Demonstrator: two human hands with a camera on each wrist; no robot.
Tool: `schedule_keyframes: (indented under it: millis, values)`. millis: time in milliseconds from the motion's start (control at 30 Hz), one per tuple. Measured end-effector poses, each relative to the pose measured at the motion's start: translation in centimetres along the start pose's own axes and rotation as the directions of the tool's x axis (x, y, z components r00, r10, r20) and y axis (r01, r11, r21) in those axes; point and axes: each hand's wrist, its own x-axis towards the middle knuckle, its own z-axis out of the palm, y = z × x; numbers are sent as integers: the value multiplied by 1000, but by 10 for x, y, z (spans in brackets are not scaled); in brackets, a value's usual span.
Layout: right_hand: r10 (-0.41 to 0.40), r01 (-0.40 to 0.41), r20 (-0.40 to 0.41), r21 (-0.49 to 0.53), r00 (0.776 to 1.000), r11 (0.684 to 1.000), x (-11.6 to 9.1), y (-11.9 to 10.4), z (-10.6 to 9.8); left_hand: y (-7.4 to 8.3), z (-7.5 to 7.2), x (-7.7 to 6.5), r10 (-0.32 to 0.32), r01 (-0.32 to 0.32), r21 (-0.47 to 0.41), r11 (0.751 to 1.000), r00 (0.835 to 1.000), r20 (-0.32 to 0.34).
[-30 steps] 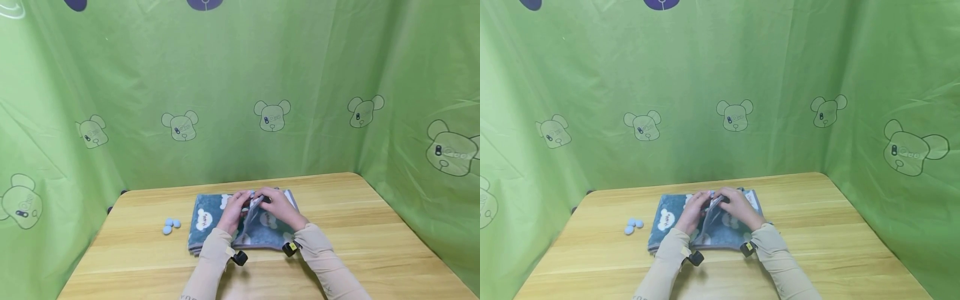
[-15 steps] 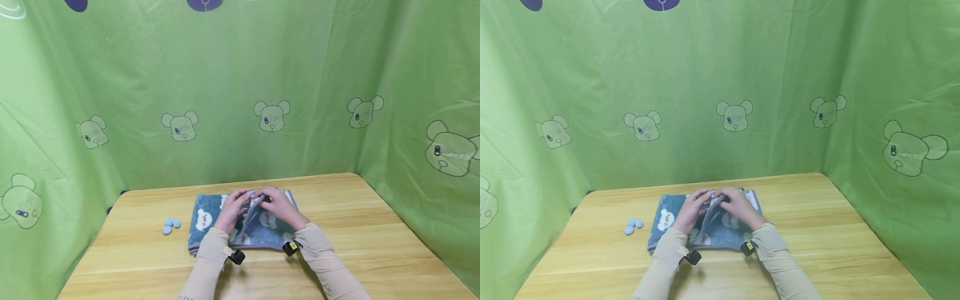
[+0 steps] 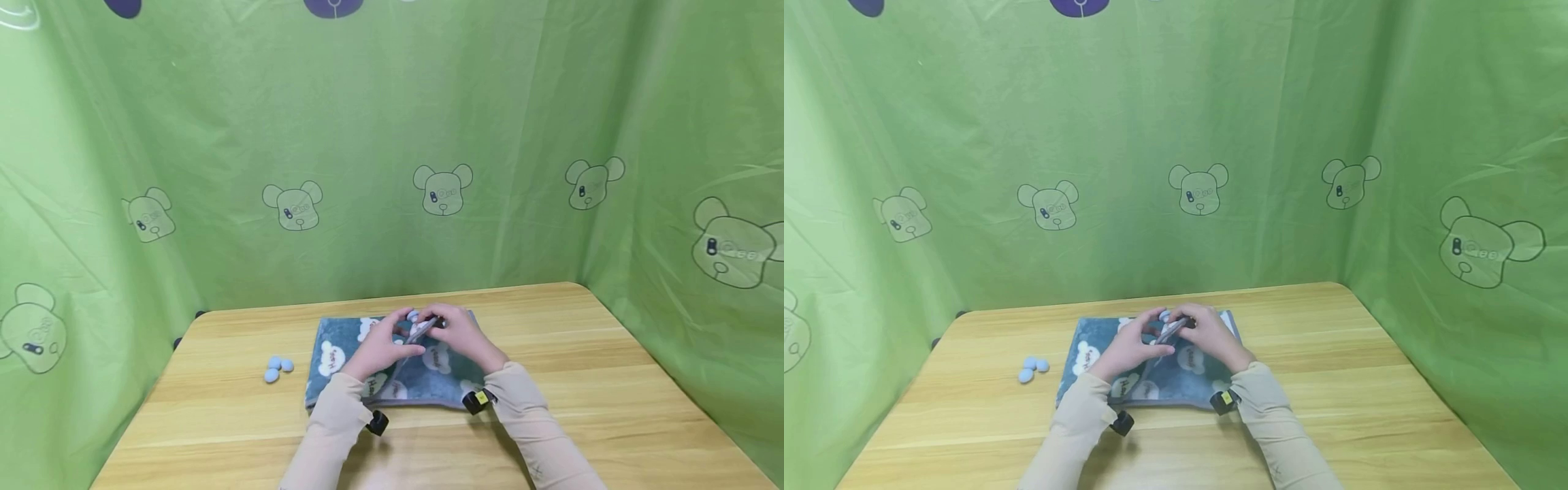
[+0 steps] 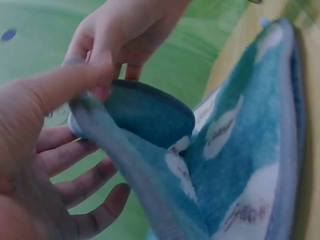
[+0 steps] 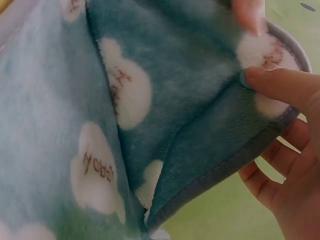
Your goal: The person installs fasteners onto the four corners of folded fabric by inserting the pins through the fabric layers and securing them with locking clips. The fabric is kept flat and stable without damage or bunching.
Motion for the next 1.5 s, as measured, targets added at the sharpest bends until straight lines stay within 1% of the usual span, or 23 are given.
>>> schedule_keyframes:
  millis: [67,133,300,433,500,567,633,667,700,733,767,800,867,933,1000,1067,1133,1300,1367,1400,1433,1467,1500]
  values:
    - [7,-8,14,23,1000,1000,0,0,-1,2,2,-1,35,-33,65,997,999,-28]
    - [17,-18,30,43,999,999,0,0,-2,3,3,-1,56,-49,114,992,997,-58]
    - [58,-64,76,83,995,995,-1,1,-6,2,7,0,68,-42,201,979,990,-124]
    - [76,-84,89,90,993,992,0,0,-8,1,7,2,66,-26,227,973,983,-172]
    - [81,-88,82,83,993,993,0,0,-8,1,5,3,44,-2,210,978,980,-196]
    - [77,-82,70,72,995,994,0,2,-8,0,3,4,-6,42,162,986,977,-213]
    - [83,-87,60,70,995,994,1,3,-9,-2,1,5,-77,95,74,993,974,-215]
    - [85,-89,55,74,995,993,2,3,-10,-2,-1,5,-117,124,21,992,970,-215]
    - [85,-88,47,80,995,993,2,4,-11,-4,-2,5,-154,149,-38,988,965,-211]
    - [90,-92,36,86,995,992,2,4,-13,-5,-4,6,-195,178,-99,979,959,-205]
    - [94,-96,24,96,995,991,2,5,-15,-8,-5,6,-224,194,-160,968,954,-197]
    - [99,-99,11,100,995,990,3,5,-17,-10,-7,6,-257,213,-227,950,948,-186]
    - [107,-104,-19,105,994,989,2,7,-23,-16,-11,7,-302,229,-359,905,939,-161]
    - [119,-114,-47,99,992,989,2,8,-29,-24,-14,9,-332,232,-477,848,933,-137]
    - [129,-123,-68,91,989,988,1,10,-36,-33,-17,10,-357,232,-580,781,928,-109]
    - [145,-137,-79,98,986,986,1,10,-42,-43,-20,9,-386,242,-645,725,918,-89]
    - [155,-146,-85,108,984,983,0,11,-48,-52,-22,8,-426,267,-685,678,902,-70]
    - [168,-157,-90,118,982,981,-2,13,-61,-65,-25,4,-533,335,-756,562,846,-22]
    - [167,-157,-95,105,981,982,-5,15,-65,-68,-26,2,-554,344,-779,525,832,-6]
    - [163,-154,-98,95,982,984,-6,17,-67,-69,-27,2,-560,349,-784,514,829,2]
    - [165,-156,-98,88,981,984,-7,19,-70,-70,-28,1,-563,356,-784,509,827,10]
    - [164,-156,-99,77,982,985,-9,20,-72,-71,-29,0,-565,362,-781,509,825,15]
    - [163,-157,-98,63,982,986,-10,22,-75,-71,-30,-2,-565,371,-773,515,825,20]
